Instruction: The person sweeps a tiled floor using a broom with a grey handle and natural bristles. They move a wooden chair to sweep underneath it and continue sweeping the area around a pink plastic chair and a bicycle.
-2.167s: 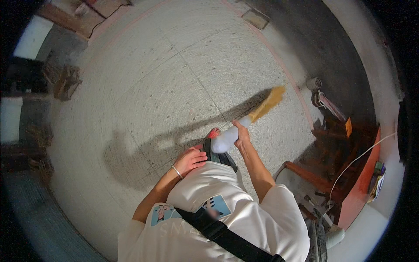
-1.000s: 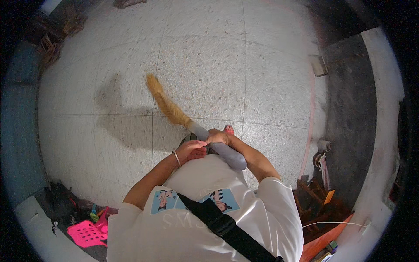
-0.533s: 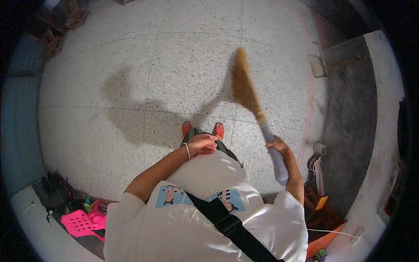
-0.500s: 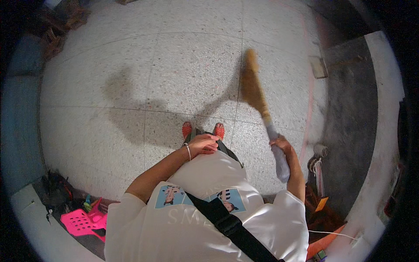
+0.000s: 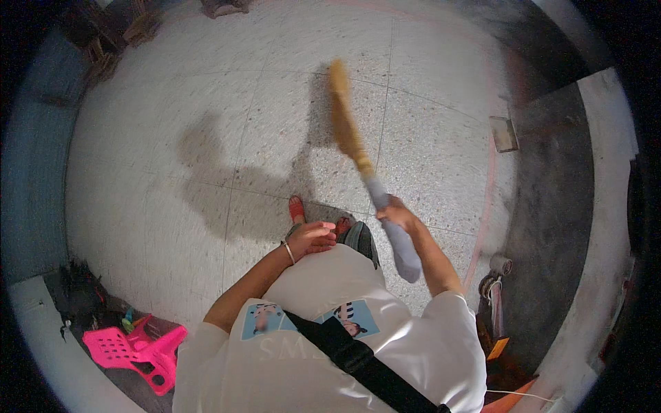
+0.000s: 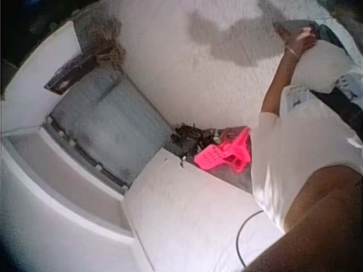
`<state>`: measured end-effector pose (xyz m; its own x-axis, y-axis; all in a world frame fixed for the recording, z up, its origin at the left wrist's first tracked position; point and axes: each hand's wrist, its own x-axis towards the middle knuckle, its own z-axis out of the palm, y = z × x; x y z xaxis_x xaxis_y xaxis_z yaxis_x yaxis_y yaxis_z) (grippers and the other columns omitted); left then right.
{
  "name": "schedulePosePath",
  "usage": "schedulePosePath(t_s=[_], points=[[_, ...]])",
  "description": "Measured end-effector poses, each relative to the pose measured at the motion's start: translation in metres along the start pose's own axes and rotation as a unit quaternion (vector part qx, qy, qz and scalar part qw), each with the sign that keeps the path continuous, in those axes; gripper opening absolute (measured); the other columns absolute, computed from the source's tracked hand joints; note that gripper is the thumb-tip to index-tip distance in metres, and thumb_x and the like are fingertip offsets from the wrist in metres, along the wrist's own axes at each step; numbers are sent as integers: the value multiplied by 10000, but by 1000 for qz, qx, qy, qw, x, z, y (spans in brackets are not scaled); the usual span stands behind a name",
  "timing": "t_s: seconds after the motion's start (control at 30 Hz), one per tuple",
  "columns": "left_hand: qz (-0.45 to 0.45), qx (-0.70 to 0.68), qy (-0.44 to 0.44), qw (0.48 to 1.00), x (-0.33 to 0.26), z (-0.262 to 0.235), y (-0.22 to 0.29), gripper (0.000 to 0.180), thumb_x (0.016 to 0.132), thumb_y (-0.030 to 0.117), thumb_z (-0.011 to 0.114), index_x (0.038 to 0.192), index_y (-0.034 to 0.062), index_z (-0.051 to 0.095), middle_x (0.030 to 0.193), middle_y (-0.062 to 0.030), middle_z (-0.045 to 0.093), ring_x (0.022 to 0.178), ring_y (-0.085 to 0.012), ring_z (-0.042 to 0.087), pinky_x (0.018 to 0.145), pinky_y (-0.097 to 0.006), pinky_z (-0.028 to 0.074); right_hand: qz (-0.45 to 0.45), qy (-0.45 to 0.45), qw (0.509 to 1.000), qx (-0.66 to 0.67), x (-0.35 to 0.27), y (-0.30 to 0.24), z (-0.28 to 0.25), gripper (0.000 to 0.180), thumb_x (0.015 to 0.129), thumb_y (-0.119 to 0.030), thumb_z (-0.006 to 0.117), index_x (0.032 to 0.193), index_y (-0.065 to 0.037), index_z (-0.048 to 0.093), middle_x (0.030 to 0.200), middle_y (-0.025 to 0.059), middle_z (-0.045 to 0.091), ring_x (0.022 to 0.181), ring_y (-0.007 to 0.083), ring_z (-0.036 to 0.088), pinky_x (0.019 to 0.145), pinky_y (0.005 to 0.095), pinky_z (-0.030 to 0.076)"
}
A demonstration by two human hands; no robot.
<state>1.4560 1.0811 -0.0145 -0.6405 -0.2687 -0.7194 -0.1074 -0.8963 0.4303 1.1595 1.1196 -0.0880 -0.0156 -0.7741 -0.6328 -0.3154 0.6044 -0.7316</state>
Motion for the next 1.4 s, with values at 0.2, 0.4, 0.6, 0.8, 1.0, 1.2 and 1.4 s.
schedulePosePath(t_s=[0.2,0.4,0.6,0.8,1.0,1.2,1.4], points=[[3,-5,-5,1000,12,-24,36,334,822,246,539,1101,66,501,933,-70,565,835,-160,579,746,-294,483,-5,-149,989,23,67,-116,76,460,560,-252,626,934,2,538,836,80,571,748,169,523,622,307,433],[0,-6,0,1000,7,-50,85,347,825,243,537,1118,65,485,939,-75,562,849,-171,571,760,-309,475,11,-188,977,104,100,-146,81,541,590,-282,624,1055,-31,508,843,76,559,747,159,522,631,291,429],[-14,-6,-9,1000,16,-92,110,386,820,249,538,1147,57,462,948,-76,557,874,-176,564,761,-312,475,72,-25,970,233,52,-66,19,394,666,-286,598,978,-54,532,743,47,512,594,142,478,548,285,404],[-11,3,-28,1000,11,-114,143,384,814,239,541,1141,51,471,947,-80,558,867,-176,570,758,-316,482,120,121,958,230,71,3,-29,278,648,-216,583,862,-55,508,701,88,549,596,198,535,553,308,444],[-20,-44,-17,999,14,-135,149,373,810,234,541,1134,59,479,942,-82,559,856,-185,574,768,-323,481,133,154,965,163,97,-85,-17,366,645,-155,627,949,-8,487,706,103,571,567,214,564,521,352,475],[-20,-63,17,998,27,-132,166,352,811,235,544,1112,61,491,939,-83,556,863,-200,572,772,-329,480,75,14,984,159,141,-179,30,671,599,-112,636,1219,-34,391,840,85,557,719,192,530,667,285,446],[17,-130,34,991,55,-145,181,360,810,239,554,1114,62,474,906,-91,570,844,-207,582,726,-307,494,22,-109,994,1,288,-220,64,825,502,-267,658,1242,-21,386,1095,176,500,990,252,483,820,354,405]])
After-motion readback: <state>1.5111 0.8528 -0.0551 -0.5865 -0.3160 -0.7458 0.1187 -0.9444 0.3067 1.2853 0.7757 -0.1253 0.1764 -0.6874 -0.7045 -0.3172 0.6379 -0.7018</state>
